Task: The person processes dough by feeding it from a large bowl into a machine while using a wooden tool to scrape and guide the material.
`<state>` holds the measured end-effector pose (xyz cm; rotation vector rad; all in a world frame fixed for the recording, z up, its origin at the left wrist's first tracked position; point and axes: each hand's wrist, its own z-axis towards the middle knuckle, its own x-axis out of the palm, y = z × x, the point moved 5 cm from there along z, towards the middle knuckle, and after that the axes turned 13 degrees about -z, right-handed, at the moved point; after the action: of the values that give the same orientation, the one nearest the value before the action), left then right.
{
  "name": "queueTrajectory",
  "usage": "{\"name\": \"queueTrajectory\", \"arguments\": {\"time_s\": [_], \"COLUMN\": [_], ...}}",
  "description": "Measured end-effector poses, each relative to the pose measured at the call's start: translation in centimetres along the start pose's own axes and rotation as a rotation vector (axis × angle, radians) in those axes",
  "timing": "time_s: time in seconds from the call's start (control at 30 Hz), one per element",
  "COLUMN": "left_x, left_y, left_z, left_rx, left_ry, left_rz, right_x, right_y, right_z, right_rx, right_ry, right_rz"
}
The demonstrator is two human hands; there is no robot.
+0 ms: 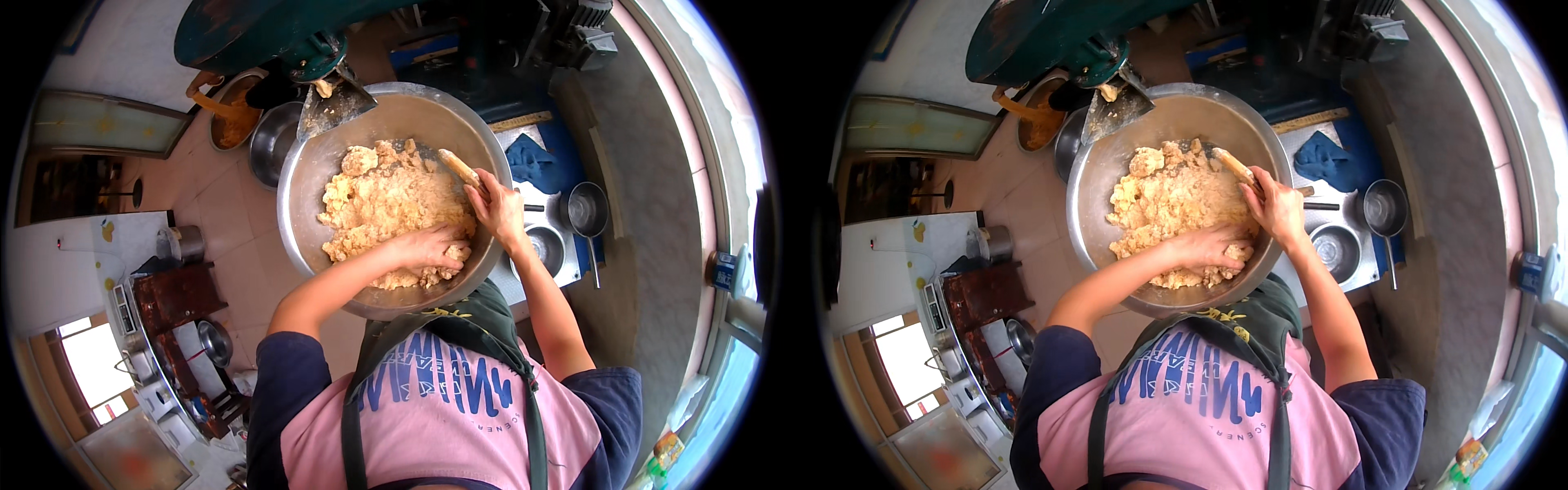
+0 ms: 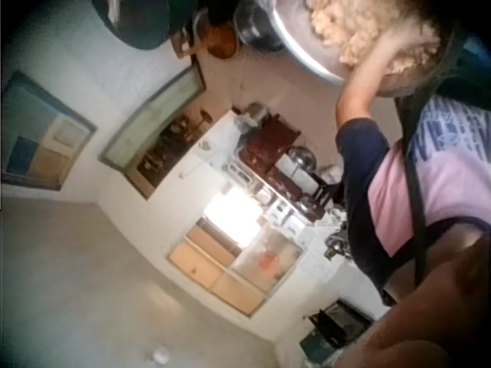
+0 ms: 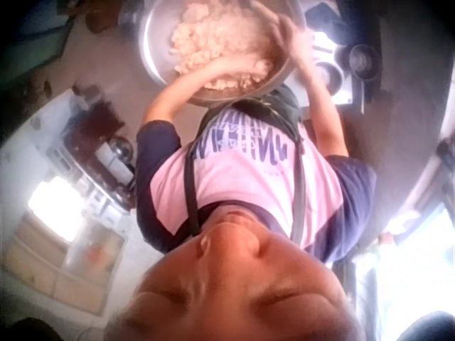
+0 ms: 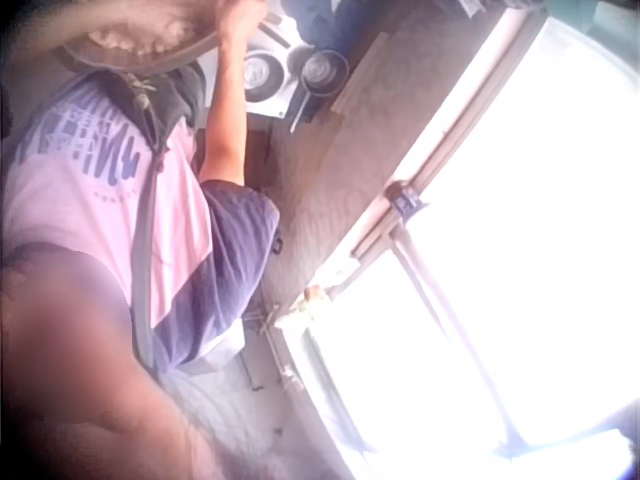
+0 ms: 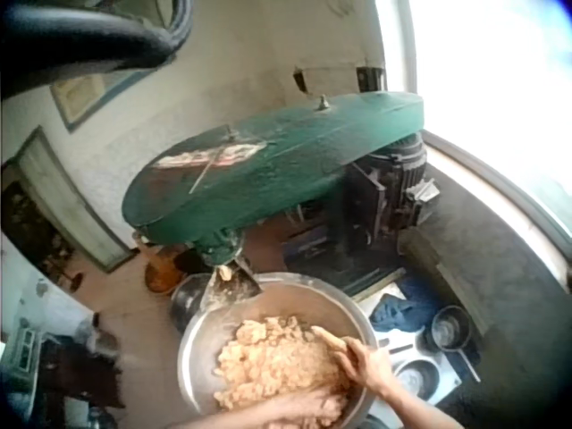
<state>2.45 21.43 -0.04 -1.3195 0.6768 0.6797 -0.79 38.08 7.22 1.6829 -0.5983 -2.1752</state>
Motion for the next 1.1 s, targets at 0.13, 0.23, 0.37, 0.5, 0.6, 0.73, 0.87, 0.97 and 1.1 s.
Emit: {"name": "queueTrajectory", "arguments": {"time_s": [0.13,0.23,0.37,0.5,0.6,0.73,0.87,0.97,1.1], "left_x": [-1.9,-0.7,0.5,0.1,-2.4,-9.0,-17.1,-21.0,-21.1], "left_y": [-1.2,-1.4,0.0,0.6,-0.4,-0.5,0.3,1.9,7.9], "left_z": [1.2,1.1,0.9,0.2,-0.5,-3.0,-6.8,-9.7,-15.2], "left_rx": [0.01,-0.093,-0.222,-0.46,-0.712,-0.882,-0.651,-0.657,-1.118], "left_ry": [0.044,0.073,-0.02,-0.385,-0.872,-1.359,-1.525,-1.712,-1.497], "left_rz": [0.031,0.051,-0.039,-0.276,-0.695,-1.197,-1.066,-0.802,-0.167], "right_x": [0.0,0.0,0.0,0.2,0.7,0.5,0.6,0.4,0.9], "right_y": [-0.1,0.0,-0.2,-0.5,-0.7,-0.5,-0.4,0.0,0.5], "right_z": [0.1,0.2,0.4,0.6,0.6,0.8,0.6,0.6,1.1], "right_rx": [-0.002,0.006,0.005,-0.002,-0.005,-0.008,-0.045,-0.052,-0.042], "right_ry": [0.003,0.006,0.005,-0.016,0.018,-0.003,-0.028,-0.01,0.061], "right_rz": [-0.006,0.017,0.022,0.06,0.045,0.019,-0.001,-0.001,-0.01]}}
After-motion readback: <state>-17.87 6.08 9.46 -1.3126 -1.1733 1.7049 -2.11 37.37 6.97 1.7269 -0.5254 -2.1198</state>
